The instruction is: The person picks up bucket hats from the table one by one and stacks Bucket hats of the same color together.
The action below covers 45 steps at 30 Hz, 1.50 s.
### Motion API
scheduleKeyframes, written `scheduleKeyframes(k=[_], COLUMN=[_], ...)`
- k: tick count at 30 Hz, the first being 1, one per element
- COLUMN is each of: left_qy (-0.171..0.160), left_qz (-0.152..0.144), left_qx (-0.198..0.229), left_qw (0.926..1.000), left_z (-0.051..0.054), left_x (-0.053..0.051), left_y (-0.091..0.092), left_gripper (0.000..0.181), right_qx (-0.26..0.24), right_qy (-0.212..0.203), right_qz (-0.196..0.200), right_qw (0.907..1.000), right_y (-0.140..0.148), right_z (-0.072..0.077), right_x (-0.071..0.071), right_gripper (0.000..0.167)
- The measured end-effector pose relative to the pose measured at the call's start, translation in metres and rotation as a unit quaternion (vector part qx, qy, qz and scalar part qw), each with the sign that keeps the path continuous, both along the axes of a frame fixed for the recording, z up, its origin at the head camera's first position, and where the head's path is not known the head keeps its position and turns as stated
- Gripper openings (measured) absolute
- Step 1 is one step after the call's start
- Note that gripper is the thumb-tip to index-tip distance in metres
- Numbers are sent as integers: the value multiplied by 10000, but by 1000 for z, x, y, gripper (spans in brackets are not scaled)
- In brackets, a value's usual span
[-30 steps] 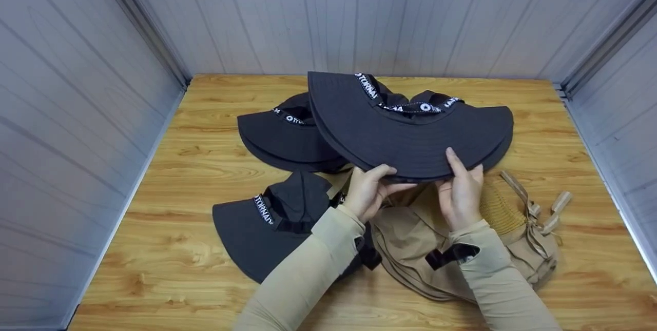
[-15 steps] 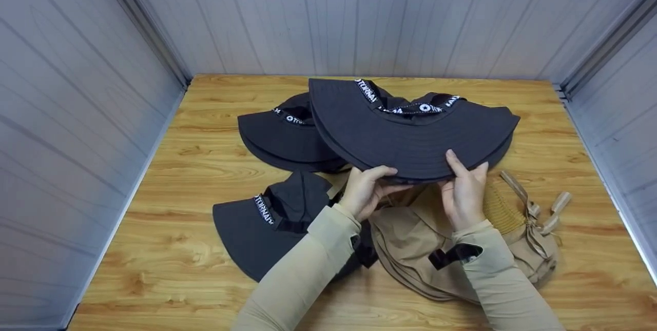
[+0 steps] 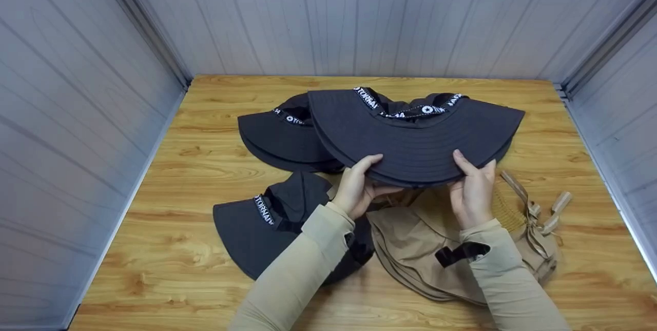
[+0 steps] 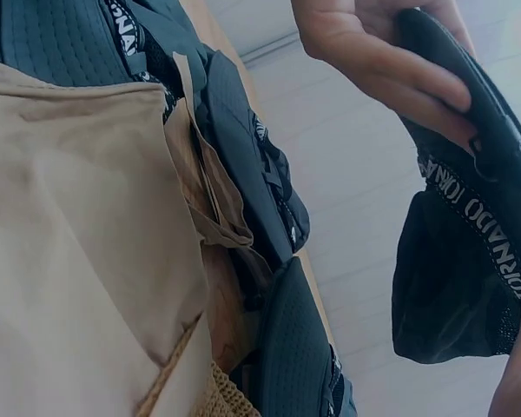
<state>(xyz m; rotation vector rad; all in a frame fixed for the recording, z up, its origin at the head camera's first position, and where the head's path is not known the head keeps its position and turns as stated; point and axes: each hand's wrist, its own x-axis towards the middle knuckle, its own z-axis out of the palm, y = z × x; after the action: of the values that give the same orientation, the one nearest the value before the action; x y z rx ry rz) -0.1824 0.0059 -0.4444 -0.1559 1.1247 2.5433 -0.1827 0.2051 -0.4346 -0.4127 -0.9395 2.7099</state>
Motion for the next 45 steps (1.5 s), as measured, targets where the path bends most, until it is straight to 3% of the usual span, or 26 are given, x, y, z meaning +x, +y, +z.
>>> scheduleKeyframes(k=[19,25,30,45], left_qy=[-88,-77,-88,43], left_qz=[193,317,414,454], left_qx=[245,261,299,400], left_qw=[9995,9991,9987,9982], left_z=[-1,-3,-4,-4], left_x=[-1,-1,0,3], left_y=[-3,-2,1,3], left_gripper=[35,35,35,35], right_qx=[65,168,342,429], right_qy=[-312,-386,-365,-141], right_qz=[33,-67,-108,-213], right_qw=[9995,9991,9987,9988], right_y=[3,-3,-11,-24], right_z=[0,-3,-5,-5], right_x=[-3,-5,-5,-7], right_gripper=[72,64,56,55])
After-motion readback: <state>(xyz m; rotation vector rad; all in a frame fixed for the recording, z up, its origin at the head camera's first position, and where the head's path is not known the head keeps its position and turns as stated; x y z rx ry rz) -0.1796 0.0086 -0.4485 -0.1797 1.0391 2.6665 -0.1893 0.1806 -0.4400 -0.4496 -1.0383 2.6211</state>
